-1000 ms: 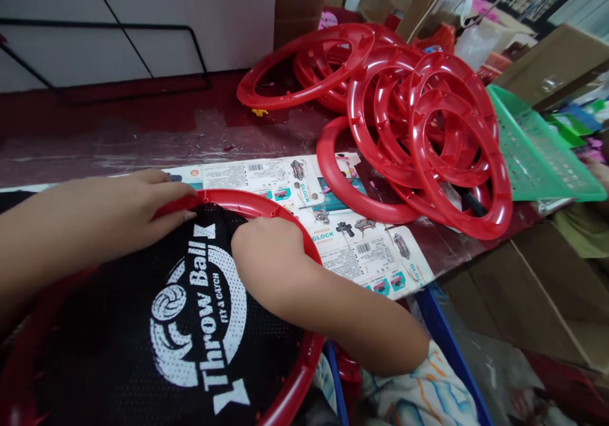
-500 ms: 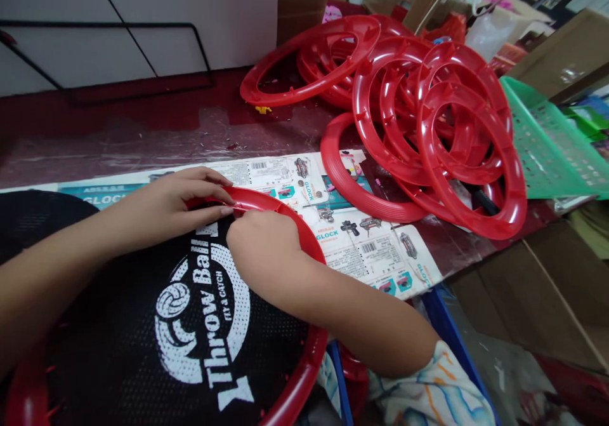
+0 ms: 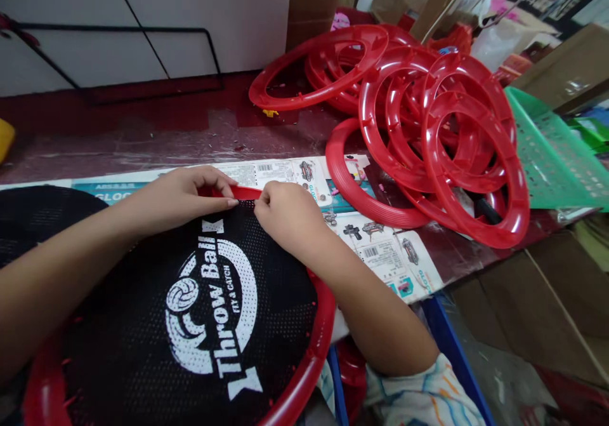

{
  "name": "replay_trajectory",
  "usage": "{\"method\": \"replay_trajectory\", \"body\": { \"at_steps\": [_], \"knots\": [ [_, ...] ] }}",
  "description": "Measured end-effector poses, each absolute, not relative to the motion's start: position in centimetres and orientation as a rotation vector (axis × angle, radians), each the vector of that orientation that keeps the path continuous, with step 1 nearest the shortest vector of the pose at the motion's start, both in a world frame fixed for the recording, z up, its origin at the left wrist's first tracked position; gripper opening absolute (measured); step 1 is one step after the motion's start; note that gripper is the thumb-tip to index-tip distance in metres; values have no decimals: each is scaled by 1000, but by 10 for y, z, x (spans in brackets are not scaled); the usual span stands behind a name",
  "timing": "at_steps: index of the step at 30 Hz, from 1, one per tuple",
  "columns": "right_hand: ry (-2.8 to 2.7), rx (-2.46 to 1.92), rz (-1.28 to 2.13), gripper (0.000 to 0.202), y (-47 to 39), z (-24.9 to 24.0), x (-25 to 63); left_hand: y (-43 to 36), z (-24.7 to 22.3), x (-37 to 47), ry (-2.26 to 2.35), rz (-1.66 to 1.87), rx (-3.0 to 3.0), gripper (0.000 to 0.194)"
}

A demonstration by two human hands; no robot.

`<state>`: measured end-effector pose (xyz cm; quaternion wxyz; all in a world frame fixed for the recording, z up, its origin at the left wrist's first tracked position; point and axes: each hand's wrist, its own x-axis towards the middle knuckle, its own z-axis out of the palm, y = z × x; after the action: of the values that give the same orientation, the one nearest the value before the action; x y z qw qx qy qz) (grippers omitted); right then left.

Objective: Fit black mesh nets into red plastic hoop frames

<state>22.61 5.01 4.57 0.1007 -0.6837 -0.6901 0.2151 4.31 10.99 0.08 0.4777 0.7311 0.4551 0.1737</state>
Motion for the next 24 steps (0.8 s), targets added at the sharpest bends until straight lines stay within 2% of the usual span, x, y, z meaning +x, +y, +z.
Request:
{"method": "replay_trajectory", "body": {
  "at_steps": [7,13,17,24],
  "knots": [
    [-2066,-2073,538,18,51,43,225,104,0,47,1213,490,1850,22],
    [-2087,-2004,704,19,50,45,225,103,1,50,1215,517,1936,21],
    [-2044,-1925,792,27,52,40,227,103,0,49,1219,517,1944,21],
    [-1948,-1875,742,25,57,32,223,102,0,49,1253,501,1888,18]
  ]
}}
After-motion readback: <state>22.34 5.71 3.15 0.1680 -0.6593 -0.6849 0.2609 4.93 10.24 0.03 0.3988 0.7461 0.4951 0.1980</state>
